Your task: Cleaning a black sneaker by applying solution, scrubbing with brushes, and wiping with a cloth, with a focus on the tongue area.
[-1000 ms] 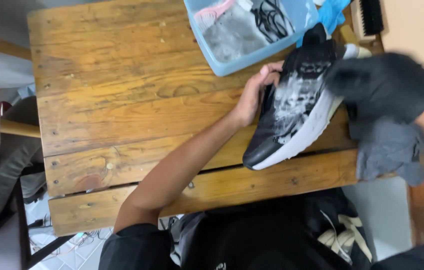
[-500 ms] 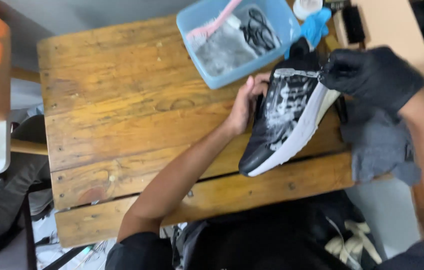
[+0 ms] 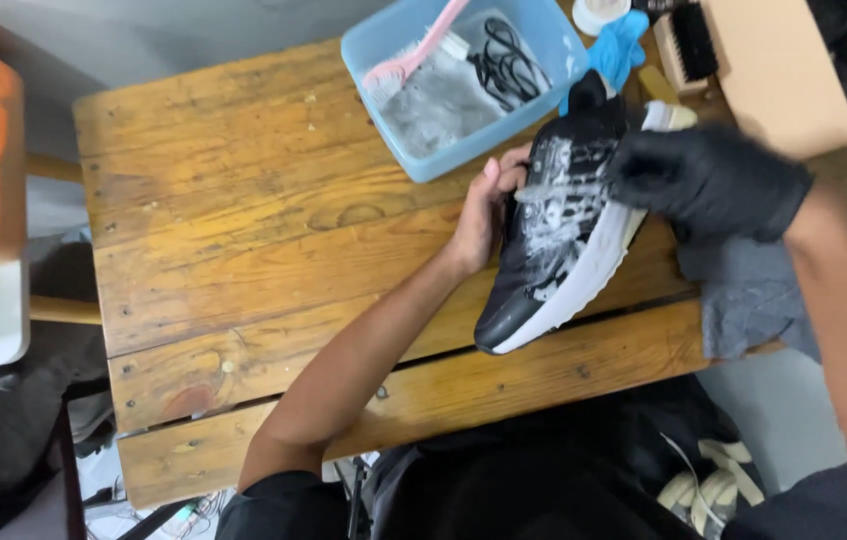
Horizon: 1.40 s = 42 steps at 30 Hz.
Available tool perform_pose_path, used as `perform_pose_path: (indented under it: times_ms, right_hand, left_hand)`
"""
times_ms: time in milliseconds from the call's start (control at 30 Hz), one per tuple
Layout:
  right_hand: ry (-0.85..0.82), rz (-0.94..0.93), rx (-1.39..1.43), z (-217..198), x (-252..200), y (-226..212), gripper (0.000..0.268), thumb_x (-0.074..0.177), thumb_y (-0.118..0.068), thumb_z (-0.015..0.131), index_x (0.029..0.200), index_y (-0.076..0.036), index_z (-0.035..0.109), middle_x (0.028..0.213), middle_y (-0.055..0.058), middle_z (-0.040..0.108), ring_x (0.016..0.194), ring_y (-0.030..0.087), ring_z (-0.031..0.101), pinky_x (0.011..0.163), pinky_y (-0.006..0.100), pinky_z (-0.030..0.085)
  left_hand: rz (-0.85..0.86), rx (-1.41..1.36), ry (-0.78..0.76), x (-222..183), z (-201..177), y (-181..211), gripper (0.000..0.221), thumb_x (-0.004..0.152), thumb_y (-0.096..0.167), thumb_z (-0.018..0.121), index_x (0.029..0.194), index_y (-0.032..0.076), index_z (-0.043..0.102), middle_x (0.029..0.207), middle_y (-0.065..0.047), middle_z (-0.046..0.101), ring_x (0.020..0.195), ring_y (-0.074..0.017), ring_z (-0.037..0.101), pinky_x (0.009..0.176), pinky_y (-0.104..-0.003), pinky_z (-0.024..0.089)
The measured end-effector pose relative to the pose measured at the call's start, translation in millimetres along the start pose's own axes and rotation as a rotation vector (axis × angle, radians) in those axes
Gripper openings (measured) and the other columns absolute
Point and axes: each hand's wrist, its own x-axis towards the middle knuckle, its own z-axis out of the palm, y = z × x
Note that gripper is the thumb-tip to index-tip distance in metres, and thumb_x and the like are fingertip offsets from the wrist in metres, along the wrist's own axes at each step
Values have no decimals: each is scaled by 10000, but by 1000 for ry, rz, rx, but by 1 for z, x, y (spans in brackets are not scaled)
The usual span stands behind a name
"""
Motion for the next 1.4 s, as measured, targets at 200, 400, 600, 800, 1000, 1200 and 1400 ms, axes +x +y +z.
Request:
perform_pose_path:
  times_ms: [200,400,600,800,1000,1200,1400]
  right_hand:
    - [363,-171,-98,-34,-1,-54,339,1127,-253,525,1370,-37,622,1189,181,721,1093,403,682,848,475,490]
    - [843,-307,235,-80,-8,-95,343,1232,-188,434,1297,70,650,1018,134,618,919,229,585,867,365,490]
    - [889,-372,1362,-97,6,-45,294,1076,-270,589,1232,-41,687,939,89,658,856,248,627,794,388,527]
    - [813,-440,1982,-90,31,-37,336,1005,-294,656,1265,-82,674,1025,130,732,961,329,694,920,497,551]
    - [741,-343,1820,-75,46,-58,332,989,-306,607,1252,-112,666,1390,226,658,1289,378,662,1075,472,544]
    - [798,-293,1425,-52,68,-49,296,986,-298,603,1199,-106,677,1302,213,664,1221,370,666,1039,458,543]
    - [821,-231,1130,-16,78,-17,264,982,-289,599,1141,-99,690,1206,198,671,1148,361,672,999,443,543]
  left_hand:
    - [46,-25,-47,2,-1,-8,606,1071,551,425,1272,7,601,1416,-138,596,1348,-262,515,1209,-456,324]
    - [-248,189,65,9,20,35,651,1015,563,457,1361,37,620,1370,-114,664,1262,-246,623,1125,-390,435]
    - [-640,737,134,17,81,123,800,937,639,452,1536,109,453,1574,-151,484,1419,-339,494,1133,-493,435]
    - [-427,1583,-117,26,178,197,588,983,633,307,1073,98,534,1070,-113,622,984,-275,623,838,-455,480]
    - [462,1515,-2,47,204,206,324,1017,382,566,1134,92,650,1077,-26,704,1100,-207,697,852,-344,525]
    - [365,1400,-50,71,184,186,315,1035,368,513,1182,101,591,946,7,625,811,-152,634,694,-332,476]
    - [66,847,39,95,148,170,126,1033,206,436,945,135,493,785,12,463,686,-129,421,629,-316,357]
